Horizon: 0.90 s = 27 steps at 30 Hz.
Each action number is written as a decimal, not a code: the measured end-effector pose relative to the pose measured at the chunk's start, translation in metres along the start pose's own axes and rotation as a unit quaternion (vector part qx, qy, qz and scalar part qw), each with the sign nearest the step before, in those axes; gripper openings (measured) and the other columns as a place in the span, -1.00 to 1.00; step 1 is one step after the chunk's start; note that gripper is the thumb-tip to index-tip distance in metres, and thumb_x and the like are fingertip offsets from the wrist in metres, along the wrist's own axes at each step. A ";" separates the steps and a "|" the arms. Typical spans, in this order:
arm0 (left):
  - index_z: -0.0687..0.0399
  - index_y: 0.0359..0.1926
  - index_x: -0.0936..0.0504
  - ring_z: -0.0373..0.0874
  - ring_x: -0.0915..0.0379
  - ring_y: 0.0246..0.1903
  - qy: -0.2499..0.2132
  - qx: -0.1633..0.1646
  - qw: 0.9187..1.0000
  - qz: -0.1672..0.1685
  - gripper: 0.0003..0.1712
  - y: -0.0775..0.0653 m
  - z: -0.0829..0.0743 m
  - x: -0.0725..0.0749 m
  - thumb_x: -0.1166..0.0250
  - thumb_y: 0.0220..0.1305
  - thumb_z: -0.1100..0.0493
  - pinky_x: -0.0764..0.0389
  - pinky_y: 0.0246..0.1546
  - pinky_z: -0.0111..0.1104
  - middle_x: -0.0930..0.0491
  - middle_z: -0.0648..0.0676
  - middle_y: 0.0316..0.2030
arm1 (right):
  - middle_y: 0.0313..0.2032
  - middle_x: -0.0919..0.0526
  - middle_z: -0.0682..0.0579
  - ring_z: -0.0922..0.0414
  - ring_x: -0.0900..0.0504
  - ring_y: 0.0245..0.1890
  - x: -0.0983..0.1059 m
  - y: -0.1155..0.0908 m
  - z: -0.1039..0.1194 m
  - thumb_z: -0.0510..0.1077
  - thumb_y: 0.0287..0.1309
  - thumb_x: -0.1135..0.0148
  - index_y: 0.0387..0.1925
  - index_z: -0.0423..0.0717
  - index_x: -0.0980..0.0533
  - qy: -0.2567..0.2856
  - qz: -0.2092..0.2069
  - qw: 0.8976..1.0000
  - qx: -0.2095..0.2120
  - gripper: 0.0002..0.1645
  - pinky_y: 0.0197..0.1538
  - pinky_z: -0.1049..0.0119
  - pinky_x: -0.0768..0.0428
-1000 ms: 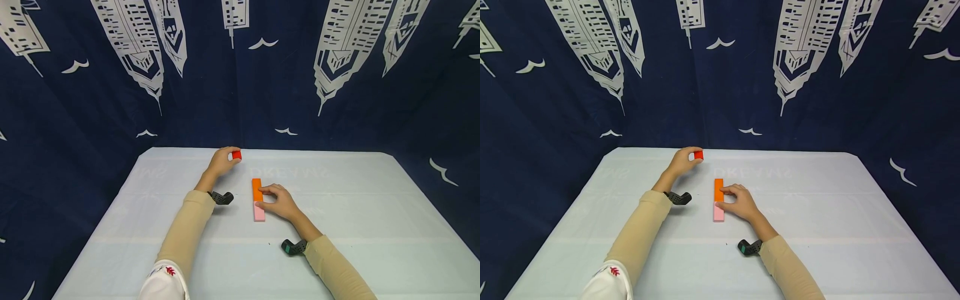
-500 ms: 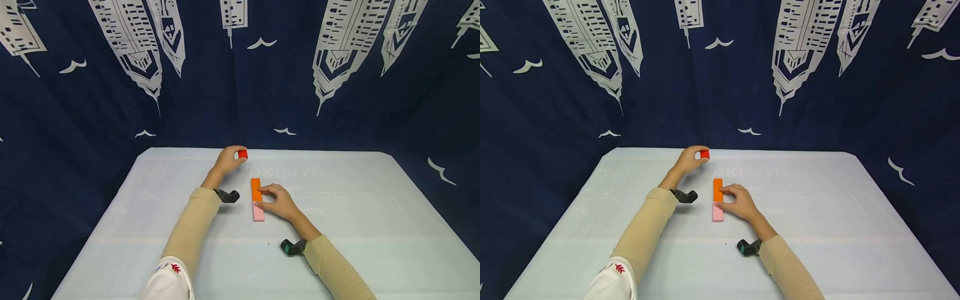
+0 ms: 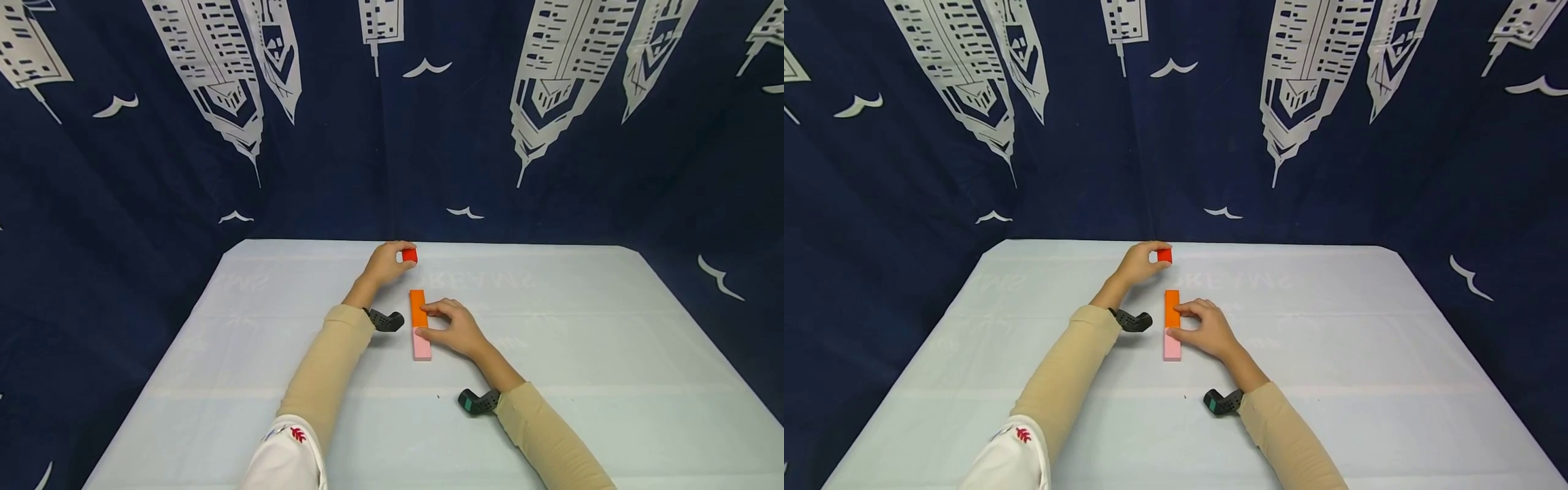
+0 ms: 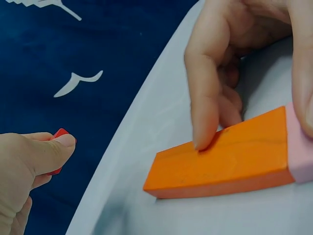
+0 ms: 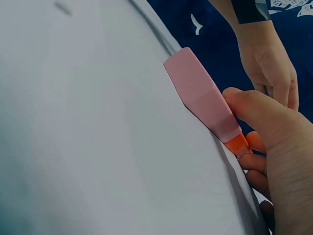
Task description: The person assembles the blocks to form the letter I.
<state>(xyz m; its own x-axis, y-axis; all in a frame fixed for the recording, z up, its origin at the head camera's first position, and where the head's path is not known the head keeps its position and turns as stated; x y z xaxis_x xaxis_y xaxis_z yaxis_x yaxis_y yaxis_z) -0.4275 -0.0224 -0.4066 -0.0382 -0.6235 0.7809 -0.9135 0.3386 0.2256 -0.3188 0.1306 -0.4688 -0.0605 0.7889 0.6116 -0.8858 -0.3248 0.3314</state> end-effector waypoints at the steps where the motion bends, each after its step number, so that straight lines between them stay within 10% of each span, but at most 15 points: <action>1: 0.07 0.19 -0.59 -0.02 -0.39 0.21 -0.001 -0.002 1.000 0.002 -0.54 0.001 -0.001 -0.002 -0.35 0.27 0.13 -0.32 0.28 -0.20 -0.53 0.09 0.19 | -0.15 -0.65 0.07 0.08 -0.55 -0.09 0.000 0.000 0.000 0.01 -0.08 -0.56 0.00 -0.12 -0.64 0.000 0.000 1.000 0.001 -0.42 0.07 0.07 -0.52; 27: 0.06 0.17 -0.60 -0.03 -0.42 0.16 -0.018 0.025 0.999 0.043 -0.56 -0.009 0.003 -0.036 -0.35 0.26 0.17 -0.35 0.25 -0.21 -0.54 0.11 0.17 | -0.18 -0.66 0.06 0.08 -0.55 -0.10 0.000 -0.001 0.000 -0.04 -0.11 -0.56 0.00 -0.15 -0.64 0.003 -0.003 1.000 0.016 -0.42 0.08 0.08 -0.51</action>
<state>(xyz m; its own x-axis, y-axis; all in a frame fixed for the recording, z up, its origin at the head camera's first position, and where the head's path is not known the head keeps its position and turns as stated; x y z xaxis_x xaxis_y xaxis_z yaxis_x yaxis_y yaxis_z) -0.4195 -0.0052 -0.4380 -0.1300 -0.6188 0.7747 -0.9250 0.3570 0.1299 -0.3176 0.1312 -0.4689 -0.0586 0.7935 0.6057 -0.8708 -0.3373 0.3577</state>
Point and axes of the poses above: each hand's wrist, its own y-axis towards the middle knuckle, its own x-axis out of the back of the hand, z = x × y, the point moved 6 cm from there along y, towards the middle knuckle
